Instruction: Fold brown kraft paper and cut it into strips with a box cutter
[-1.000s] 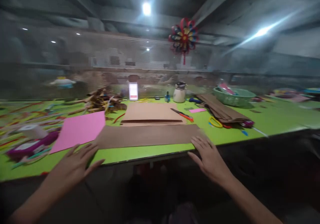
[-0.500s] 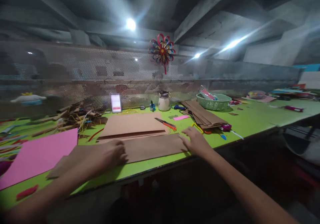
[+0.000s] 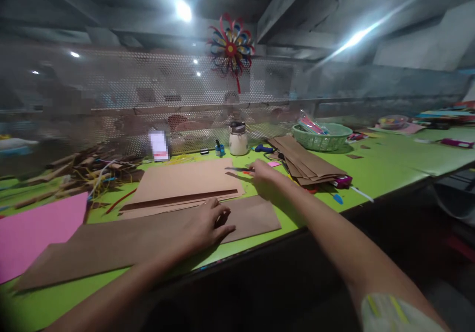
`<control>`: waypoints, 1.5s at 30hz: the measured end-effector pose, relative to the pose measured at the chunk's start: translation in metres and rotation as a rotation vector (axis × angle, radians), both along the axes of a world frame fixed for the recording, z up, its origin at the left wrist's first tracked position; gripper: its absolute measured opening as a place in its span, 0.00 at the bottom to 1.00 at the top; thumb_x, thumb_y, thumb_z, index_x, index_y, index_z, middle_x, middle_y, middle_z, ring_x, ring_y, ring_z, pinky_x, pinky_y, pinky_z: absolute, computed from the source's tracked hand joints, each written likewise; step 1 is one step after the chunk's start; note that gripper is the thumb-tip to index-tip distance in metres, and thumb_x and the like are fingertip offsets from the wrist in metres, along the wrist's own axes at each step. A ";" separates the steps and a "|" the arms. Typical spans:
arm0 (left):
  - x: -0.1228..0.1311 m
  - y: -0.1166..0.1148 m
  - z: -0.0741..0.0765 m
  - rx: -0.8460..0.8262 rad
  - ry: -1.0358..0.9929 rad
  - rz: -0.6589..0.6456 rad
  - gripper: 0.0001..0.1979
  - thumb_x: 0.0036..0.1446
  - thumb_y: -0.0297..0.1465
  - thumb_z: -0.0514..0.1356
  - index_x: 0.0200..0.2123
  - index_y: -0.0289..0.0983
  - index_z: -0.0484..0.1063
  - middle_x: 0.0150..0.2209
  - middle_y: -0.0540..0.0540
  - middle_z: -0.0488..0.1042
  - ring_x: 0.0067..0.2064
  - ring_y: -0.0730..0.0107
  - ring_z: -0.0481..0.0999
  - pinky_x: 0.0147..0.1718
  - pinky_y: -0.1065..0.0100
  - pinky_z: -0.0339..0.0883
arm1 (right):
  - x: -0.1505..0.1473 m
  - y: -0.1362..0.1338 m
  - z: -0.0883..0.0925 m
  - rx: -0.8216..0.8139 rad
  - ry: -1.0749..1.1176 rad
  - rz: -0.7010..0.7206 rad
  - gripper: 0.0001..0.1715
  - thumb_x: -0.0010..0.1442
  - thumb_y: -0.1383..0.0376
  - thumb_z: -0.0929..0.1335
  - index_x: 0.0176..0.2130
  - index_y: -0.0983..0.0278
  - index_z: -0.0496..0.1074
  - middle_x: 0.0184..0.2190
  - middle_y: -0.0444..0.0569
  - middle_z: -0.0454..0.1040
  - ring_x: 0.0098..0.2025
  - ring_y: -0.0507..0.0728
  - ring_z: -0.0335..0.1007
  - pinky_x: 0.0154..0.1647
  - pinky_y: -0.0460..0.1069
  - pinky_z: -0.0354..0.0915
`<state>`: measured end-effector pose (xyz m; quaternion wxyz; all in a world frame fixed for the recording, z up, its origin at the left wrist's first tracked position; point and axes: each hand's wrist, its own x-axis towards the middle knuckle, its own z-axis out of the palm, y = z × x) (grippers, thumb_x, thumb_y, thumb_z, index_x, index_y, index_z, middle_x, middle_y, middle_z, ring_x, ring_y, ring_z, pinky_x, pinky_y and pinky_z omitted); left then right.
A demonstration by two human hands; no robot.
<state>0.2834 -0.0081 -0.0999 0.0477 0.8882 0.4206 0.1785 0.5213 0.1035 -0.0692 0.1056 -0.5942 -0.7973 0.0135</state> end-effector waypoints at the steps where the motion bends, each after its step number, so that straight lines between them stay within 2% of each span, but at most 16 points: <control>1: 0.001 0.001 0.000 -0.022 -0.017 0.002 0.16 0.55 0.45 0.59 0.37 0.37 0.70 0.39 0.44 0.65 0.42 0.60 0.66 0.39 0.63 0.62 | 0.014 -0.008 0.006 0.017 0.009 -0.001 0.13 0.64 0.63 0.64 0.43 0.69 0.73 0.40 0.55 0.74 0.42 0.58 0.69 0.44 0.51 0.64; 4: 0.004 0.002 0.000 -0.075 -0.049 -0.005 0.14 0.55 0.43 0.60 0.33 0.37 0.70 0.37 0.44 0.64 0.40 0.61 0.66 0.37 0.64 0.62 | 0.057 -0.047 0.012 0.044 0.027 0.030 0.16 0.63 0.62 0.63 0.48 0.67 0.73 0.42 0.55 0.74 0.44 0.59 0.68 0.43 0.49 0.62; 8: 0.006 0.003 -0.001 -0.091 -0.112 -0.037 0.11 0.58 0.38 0.58 0.28 0.36 0.67 0.37 0.45 0.64 0.40 0.63 0.66 0.37 0.64 0.62 | 0.094 -0.116 -0.008 -0.015 0.110 0.185 0.19 0.61 0.55 0.64 0.44 0.63 0.76 0.36 0.52 0.74 0.39 0.59 0.69 0.39 0.50 0.63; 12: 0.009 0.005 -0.004 -0.047 -0.079 -0.027 0.11 0.59 0.36 0.55 0.28 0.36 0.67 0.34 0.44 0.65 0.38 0.62 0.66 0.36 0.64 0.62 | 0.109 -0.175 -0.021 -0.073 0.249 0.209 0.21 0.62 0.52 0.62 0.49 0.59 0.74 0.41 0.52 0.73 0.43 0.60 0.69 0.45 0.53 0.64; 16: 0.014 0.003 -0.005 0.039 -0.016 -0.047 0.10 0.60 0.36 0.56 0.32 0.35 0.69 0.35 0.43 0.66 0.39 0.62 0.66 0.37 0.64 0.62 | 0.114 -0.207 -0.016 -0.177 0.284 0.198 0.21 0.62 0.53 0.63 0.49 0.58 0.73 0.42 0.51 0.73 0.43 0.59 0.69 0.45 0.52 0.65; 19: 0.018 -0.001 -0.006 0.152 -0.044 -0.141 0.11 0.62 0.36 0.53 0.39 0.37 0.71 0.39 0.42 0.67 0.41 0.62 0.66 0.39 0.64 0.62 | 0.114 -0.216 -0.016 -0.192 0.322 0.202 0.20 0.62 0.52 0.63 0.48 0.58 0.73 0.42 0.50 0.73 0.43 0.59 0.70 0.46 0.51 0.65; 21: 0.020 -0.003 -0.007 0.192 -0.065 -0.253 0.12 0.63 0.36 0.51 0.40 0.38 0.73 0.42 0.42 0.67 0.43 0.63 0.67 0.40 0.64 0.63 | 0.113 -0.217 -0.020 -0.178 0.340 0.199 0.21 0.62 0.52 0.63 0.49 0.58 0.73 0.42 0.50 0.74 0.44 0.59 0.70 0.46 0.52 0.65; 23: 0.021 -0.004 -0.008 0.175 -0.069 -0.368 0.14 0.64 0.35 0.50 0.40 0.40 0.75 0.42 0.42 0.69 0.43 0.65 0.68 0.40 0.66 0.63 | 0.111 -0.217 -0.026 -0.156 0.355 0.185 0.21 0.62 0.52 0.64 0.49 0.59 0.73 0.43 0.51 0.74 0.44 0.59 0.70 0.46 0.52 0.65; 25: 0.020 -0.002 -0.009 0.128 -0.077 -0.430 0.15 0.65 0.34 0.49 0.42 0.41 0.76 0.43 0.43 0.71 0.43 0.67 0.70 0.40 0.67 0.63 | 0.111 -0.218 -0.033 -0.127 0.374 0.171 0.21 0.61 0.53 0.64 0.49 0.60 0.73 0.43 0.51 0.74 0.45 0.58 0.70 0.47 0.52 0.65; 29: 0.019 0.002 -0.013 0.082 -0.134 -0.429 0.16 0.65 0.35 0.49 0.43 0.41 0.77 0.42 0.42 0.72 0.42 0.68 0.71 0.39 0.67 0.65 | 0.116 -0.226 -0.040 -0.069 0.420 0.153 0.21 0.61 0.53 0.65 0.48 0.60 0.74 0.42 0.52 0.75 0.43 0.58 0.70 0.47 0.52 0.65; 36: 0.020 0.005 -0.014 0.091 -0.130 -0.431 0.16 0.65 0.37 0.50 0.41 0.41 0.77 0.42 0.42 0.73 0.42 0.67 0.71 0.40 0.65 0.66 | 0.114 -0.231 -0.043 0.009 0.433 0.151 0.19 0.61 0.54 0.66 0.47 0.60 0.75 0.39 0.51 0.75 0.41 0.57 0.70 0.44 0.52 0.65; 45: 0.020 0.005 -0.013 0.104 -0.137 -0.430 0.15 0.64 0.35 0.51 0.41 0.40 0.78 0.41 0.41 0.73 0.42 0.66 0.72 0.41 0.64 0.66 | 0.114 -0.248 -0.041 0.002 0.421 0.090 0.20 0.61 0.54 0.66 0.48 0.60 0.74 0.39 0.51 0.75 0.41 0.57 0.70 0.43 0.52 0.66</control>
